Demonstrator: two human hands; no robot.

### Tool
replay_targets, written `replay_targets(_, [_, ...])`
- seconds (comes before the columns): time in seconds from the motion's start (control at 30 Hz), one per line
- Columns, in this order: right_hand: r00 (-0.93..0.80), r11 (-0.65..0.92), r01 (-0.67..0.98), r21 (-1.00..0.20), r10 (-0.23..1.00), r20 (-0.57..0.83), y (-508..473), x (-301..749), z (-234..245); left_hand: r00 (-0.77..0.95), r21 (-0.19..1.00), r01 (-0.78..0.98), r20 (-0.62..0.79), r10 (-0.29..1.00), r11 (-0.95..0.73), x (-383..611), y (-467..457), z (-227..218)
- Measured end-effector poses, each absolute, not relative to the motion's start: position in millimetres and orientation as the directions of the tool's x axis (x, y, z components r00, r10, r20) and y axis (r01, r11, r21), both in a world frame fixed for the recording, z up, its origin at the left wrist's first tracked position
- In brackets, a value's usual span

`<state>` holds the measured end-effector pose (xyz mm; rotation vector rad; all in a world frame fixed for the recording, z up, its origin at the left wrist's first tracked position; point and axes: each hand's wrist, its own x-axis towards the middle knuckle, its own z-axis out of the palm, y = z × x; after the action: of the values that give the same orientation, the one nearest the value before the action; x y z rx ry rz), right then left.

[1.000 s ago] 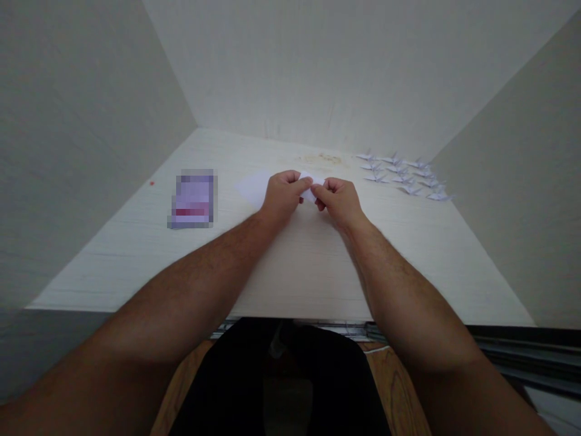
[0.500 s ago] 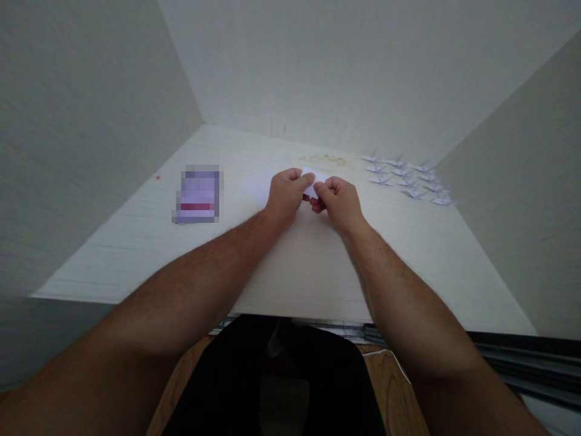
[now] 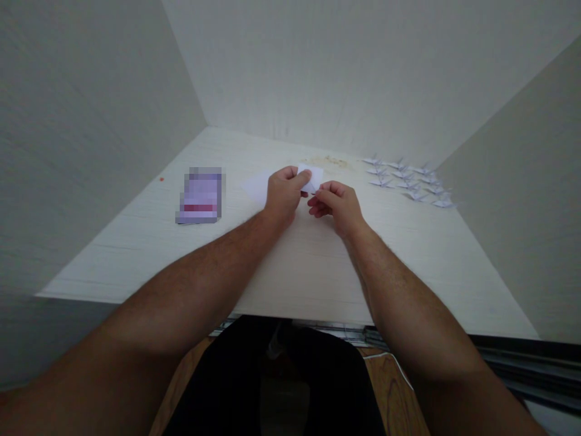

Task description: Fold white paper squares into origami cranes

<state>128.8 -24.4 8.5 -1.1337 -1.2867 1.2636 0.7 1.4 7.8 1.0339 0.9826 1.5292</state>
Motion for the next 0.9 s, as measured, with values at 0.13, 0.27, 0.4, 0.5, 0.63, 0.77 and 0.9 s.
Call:
replay_targets(0.13, [-0.043, 0.073, 0.015, -0.997, 0.996, 0.073, -23.4, 125.7, 6.9, -0.104, 0.95, -0.258, 0.151, 0.983, -0.174, 2.7, -0.8, 6.3])
replay_targets(0.27, [-0.061, 0.086, -0.014, -0.996, 0.994, 0.087, -23.1, 127.3, 3.9, -0.177, 0.938, -0.301, 0.122, 0.977, -0.172, 0.3, 2.7, 8.0])
replay_targets(0.4, [-0.082, 0.059, -0.023, -0.998, 0.995, 0.06, -23.5, 129.8, 4.2, -0.224, 0.935, -0.309, 0.106, 0.969, -0.174, -2.2, 6.7, 7.5])
replay_targets(0.5, [-0.058, 0.041, -0.022, -0.999, 0.997, 0.042, -23.7, 129.1, 7.0, -0.172, 0.94, -0.274, 0.159, 0.972, -0.202, -1.1, 5.8, 4.6])
replay_targets(0.63, [0.036, 0.055, -0.02, -0.998, 0.998, 0.054, -23.5, 127.2, 10.4, -0.149, 0.942, -0.267, 0.165, 0.975, -0.201, -0.1, 2.0, 3.5])
replay_targets(0.77, [0.061, 0.093, -0.014, -0.996, 0.994, 0.092, -22.1, 126.6, 7.4, -0.131, 0.947, -0.259, 0.162, 0.978, -0.191, 0.0, -1.1, 4.9])
replay_targets(0.9, [0.077, 0.114, 0.067, -0.991, 0.99, 0.119, -20.6, 126.8, 2.1, -0.111, 0.955, -0.232, 0.161, 0.981, -0.183, 1.2, -3.0, 5.0])
